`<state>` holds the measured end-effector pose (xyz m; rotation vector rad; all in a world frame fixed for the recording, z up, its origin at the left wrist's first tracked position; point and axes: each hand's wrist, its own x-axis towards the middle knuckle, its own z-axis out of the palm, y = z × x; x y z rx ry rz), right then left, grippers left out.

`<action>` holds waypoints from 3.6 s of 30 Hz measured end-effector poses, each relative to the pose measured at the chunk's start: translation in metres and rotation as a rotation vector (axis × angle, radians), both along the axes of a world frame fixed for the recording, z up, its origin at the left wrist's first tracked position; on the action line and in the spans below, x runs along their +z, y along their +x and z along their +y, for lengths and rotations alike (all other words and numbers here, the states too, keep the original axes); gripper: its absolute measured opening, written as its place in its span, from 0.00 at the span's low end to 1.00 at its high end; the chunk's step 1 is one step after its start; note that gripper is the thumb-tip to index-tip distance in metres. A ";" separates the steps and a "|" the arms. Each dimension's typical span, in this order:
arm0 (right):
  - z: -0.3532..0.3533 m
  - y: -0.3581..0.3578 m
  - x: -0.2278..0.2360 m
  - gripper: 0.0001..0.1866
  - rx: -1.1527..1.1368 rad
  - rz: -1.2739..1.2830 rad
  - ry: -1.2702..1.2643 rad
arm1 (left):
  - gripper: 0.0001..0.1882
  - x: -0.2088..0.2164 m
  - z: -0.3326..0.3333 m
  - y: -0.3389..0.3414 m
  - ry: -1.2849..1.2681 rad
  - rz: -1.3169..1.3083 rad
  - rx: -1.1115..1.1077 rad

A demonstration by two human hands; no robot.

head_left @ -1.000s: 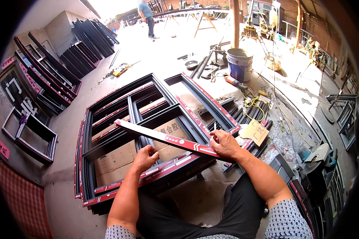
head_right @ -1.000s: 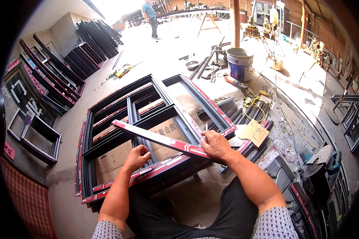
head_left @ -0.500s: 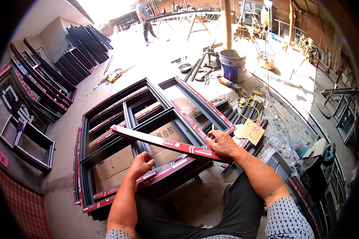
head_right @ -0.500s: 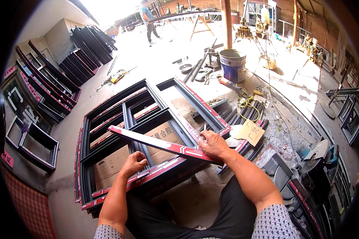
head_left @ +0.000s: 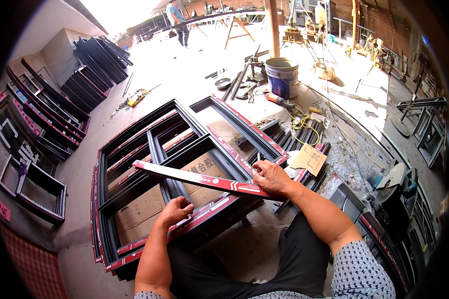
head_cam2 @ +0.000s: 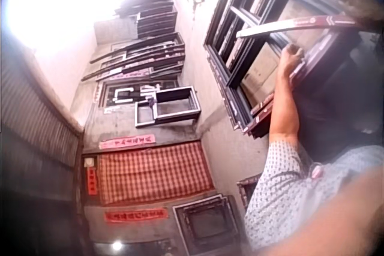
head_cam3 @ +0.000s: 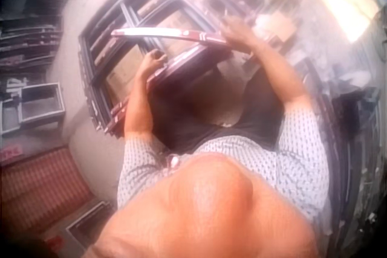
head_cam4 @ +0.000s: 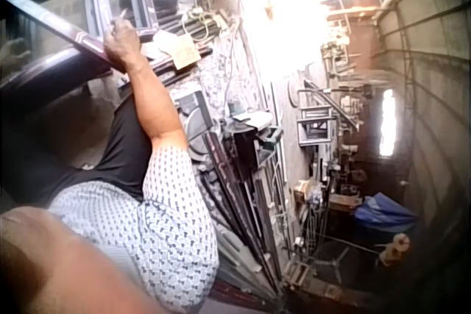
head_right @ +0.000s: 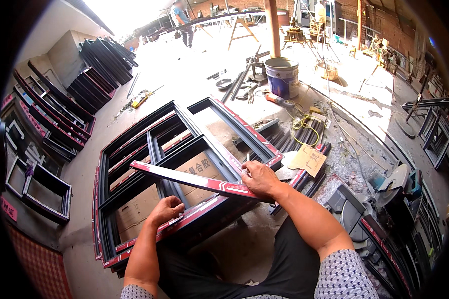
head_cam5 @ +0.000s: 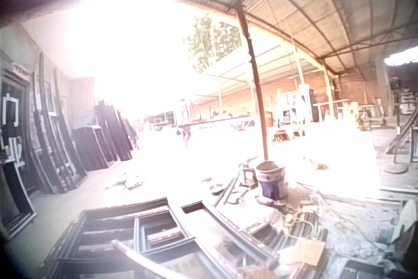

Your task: The person assembles a window frame by hand, fitting red protective strips and metal components into the frame slots. They repeatedly align and press parts into place, then move to a different area to handle additional frame pieces and small hardware.

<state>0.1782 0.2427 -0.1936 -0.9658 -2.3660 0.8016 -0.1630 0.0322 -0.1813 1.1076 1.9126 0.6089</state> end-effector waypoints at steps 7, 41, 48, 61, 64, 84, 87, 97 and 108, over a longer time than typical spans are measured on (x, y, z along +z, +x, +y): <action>0.002 0.000 -0.004 0.22 -0.005 0.003 0.003 | 0.22 -0.015 -0.001 -0.012 -0.033 0.013 -0.056; 0.006 0.005 -0.006 0.23 -0.012 -0.021 -0.037 | 0.20 -0.007 0.001 -0.007 -0.080 0.010 -0.079; 0.009 0.005 -0.011 0.20 -0.004 0.010 0.044 | 0.21 -0.004 0.001 -0.002 -0.084 -0.002 -0.059; 0.004 0.006 -0.001 0.22 -0.008 -0.016 -0.039 | 0.21 -0.002 0.001 -0.003 -0.095 0.022 -0.072; 0.004 0.006 -0.002 0.21 -0.004 -0.009 -0.030 | 0.21 -0.001 0.001 -0.002 -0.088 0.020 -0.077; 0.004 0.006 -0.004 0.21 -0.005 -0.012 -0.010 | 0.21 -0.003 0.001 -0.003 -0.088 0.016 -0.088; 0.004 0.006 -0.002 0.21 -0.004 -0.014 -0.024 | 0.23 -0.005 0.000 -0.003 -0.070 0.022 -0.074; 0.006 0.008 -0.005 0.22 0.005 0.007 -0.025 | 0.23 0.000 0.001 0.000 -0.085 0.023 -0.081; 0.010 0.006 -0.010 0.23 0.014 0.008 -0.029 | 0.24 0.001 0.001 0.002 -0.075 0.057 -0.085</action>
